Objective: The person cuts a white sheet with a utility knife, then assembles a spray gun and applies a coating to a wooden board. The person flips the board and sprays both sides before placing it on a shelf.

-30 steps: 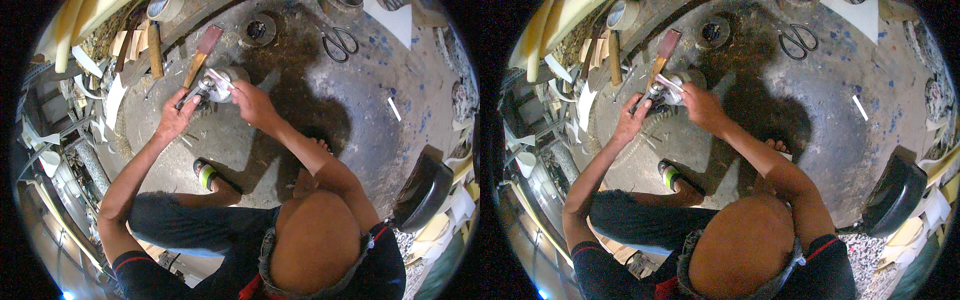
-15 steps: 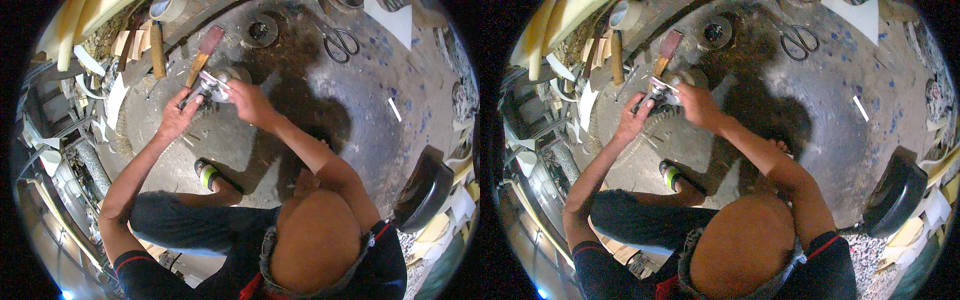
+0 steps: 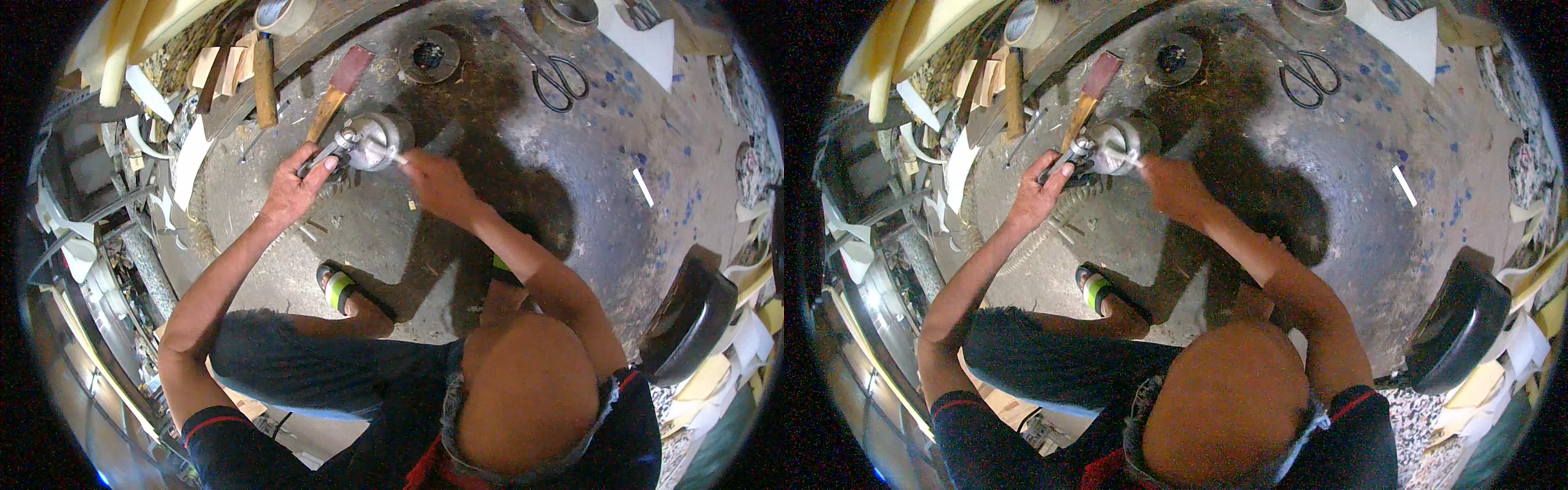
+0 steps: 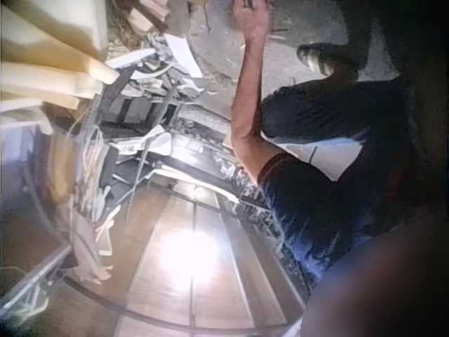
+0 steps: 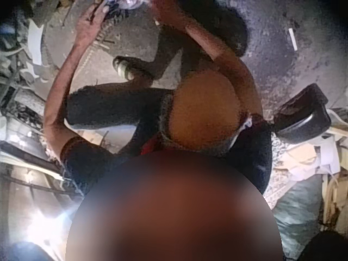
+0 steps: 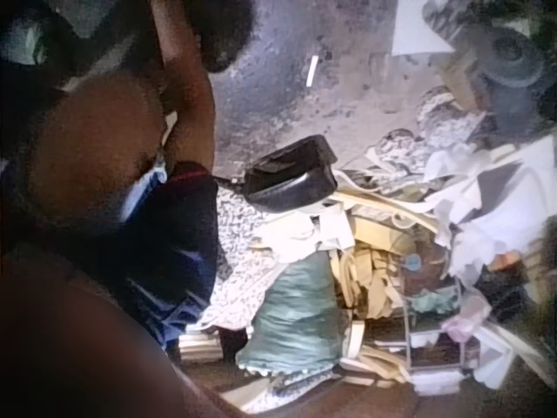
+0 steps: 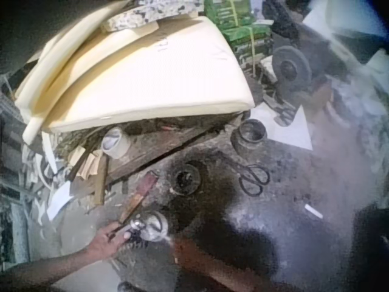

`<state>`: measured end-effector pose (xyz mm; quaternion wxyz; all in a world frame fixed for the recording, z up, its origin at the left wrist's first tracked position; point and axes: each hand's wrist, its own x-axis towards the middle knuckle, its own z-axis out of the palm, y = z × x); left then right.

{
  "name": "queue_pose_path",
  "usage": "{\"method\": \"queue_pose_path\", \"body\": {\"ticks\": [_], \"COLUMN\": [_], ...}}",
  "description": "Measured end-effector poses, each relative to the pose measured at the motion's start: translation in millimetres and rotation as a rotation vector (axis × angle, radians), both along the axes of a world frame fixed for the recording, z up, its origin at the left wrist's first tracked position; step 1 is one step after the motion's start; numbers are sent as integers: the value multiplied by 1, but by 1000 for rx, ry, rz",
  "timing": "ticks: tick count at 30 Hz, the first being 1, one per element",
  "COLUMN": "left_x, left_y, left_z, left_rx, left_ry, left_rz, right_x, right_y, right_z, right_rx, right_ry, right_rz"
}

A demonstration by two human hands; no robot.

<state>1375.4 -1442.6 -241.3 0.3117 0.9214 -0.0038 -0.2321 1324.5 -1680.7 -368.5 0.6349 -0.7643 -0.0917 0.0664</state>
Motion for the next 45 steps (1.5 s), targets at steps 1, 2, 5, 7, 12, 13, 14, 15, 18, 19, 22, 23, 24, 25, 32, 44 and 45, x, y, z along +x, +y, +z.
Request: {"method": "queue_pose_path", "body": {"ticks": [1,2,5,7,12,13,14,15,18,19,22,23,24,25,32,44,45], "left_x": [-1,-1,0,0,-3,-3,-3,-4,-3,-3,-5,-6,-7,-8,-4,15,15], "left_y": [1,2,2,2,-7,-8,-8,-8,-8,-8,-7,-7,-7,-7,-4,-9,-10], "left_z": [0,1,0,-1,-6,-6,-7,-7,-9,-9,-11,-12,-12,-12,-15,0,1], "left_rx": [15,13,7,11,-56,-65,-113,-91,-115,-114,-119,-122,-112,-100,-53,18,22], "left_ry": [5,32,59,42,5,10,23,46,26,17,-26,-39,-11,18,-59,-210,-180], "left_rz": [11,30,26,12,202,222,184,177,111,104,78,66,114,162,56,-256,-239], "right_x": [-2,-5,-3,-7,14,20,24,26,29,29,17,17,19,22,47,8,0], "right_y": [-5,-8,-18,-13,-1,-2,-3,-5,-14,-16,-17,-16,-14,-12,-15,14,13], "right_z": [8,19,57,80,92,91,91,91,94,96,103,104,104,105,86,27,27], "right_rx": [-6,-25,-203,-432,-576,-573,-574,-580,-641,-654,-646,-601,-597,-605,-513,224,232], "right_ry": [77,10,-134,-154,-229,-243,-245,-253,-227,-247,-193,-282,-307,-265,-270,-47,58], "right_rz": [-51,-68,-76,8,-73,-104,-92,-97,-92,-123,-39,-84,-81,-23,-34,-142,-132]}}
